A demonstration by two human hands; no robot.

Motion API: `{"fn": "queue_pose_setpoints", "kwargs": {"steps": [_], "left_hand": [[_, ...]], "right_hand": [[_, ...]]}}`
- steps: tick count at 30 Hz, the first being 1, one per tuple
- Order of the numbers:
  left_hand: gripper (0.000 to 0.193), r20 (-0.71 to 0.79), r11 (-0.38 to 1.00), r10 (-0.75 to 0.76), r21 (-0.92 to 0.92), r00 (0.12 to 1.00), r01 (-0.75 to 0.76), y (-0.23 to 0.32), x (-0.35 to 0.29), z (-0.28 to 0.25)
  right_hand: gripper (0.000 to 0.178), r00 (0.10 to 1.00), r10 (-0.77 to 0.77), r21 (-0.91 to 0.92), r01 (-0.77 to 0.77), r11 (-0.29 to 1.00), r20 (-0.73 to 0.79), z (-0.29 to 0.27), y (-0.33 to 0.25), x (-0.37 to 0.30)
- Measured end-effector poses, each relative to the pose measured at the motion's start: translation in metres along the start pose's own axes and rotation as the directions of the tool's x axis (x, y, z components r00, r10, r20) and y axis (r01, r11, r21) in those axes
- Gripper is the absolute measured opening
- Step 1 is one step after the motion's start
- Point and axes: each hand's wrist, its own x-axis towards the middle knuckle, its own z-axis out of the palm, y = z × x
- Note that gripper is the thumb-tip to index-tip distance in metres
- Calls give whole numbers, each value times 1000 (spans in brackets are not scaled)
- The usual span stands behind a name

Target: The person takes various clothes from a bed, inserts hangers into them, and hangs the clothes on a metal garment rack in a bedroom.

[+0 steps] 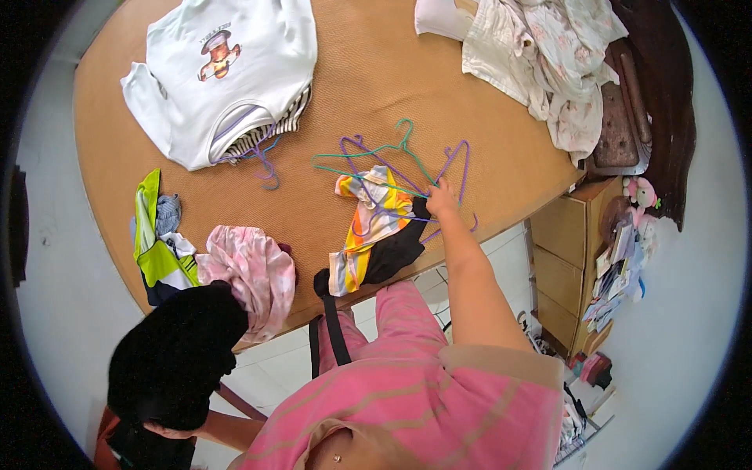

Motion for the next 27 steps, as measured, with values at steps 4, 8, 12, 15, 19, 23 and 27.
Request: {"fn": "queue_pose_setpoints", "kwargs": {"steps": [4,8,12,15,19,23,27], "left_hand": [[51,171,965,-254,-20,952,261,-25,9,7],[44,606,804,-478,9,636,595,-93,-13,23],[40,533,872,-490,301,690,387,-109,-58,37],[34,571,911,-391,354,722,213,-101,-63,31],[29,618,956,-246,280,747,83,-68,-69,27],[34,626,993,-92,113,775,27,-29,-85,19],[39,635,981,130,29,761,-192,12,-90,1]], "right_hand": [[42,969,128,-51,-120,991,213,-30,-27,-8],[43,997,63,371,-40,928,-48,-6,-19,-3],[22,948,-103,485,245,840,-301,-49,-24,-35],[13,946,-23,683,251,685,-325,-74,-17,-65],[8,837,-51,724,500,475,-545,-137,-19,-139],[8,702,-92,548,623,558,-706,-150,-4,-197],[10,729,-54,708,678,196,-683,-193,-27,-260]]}}
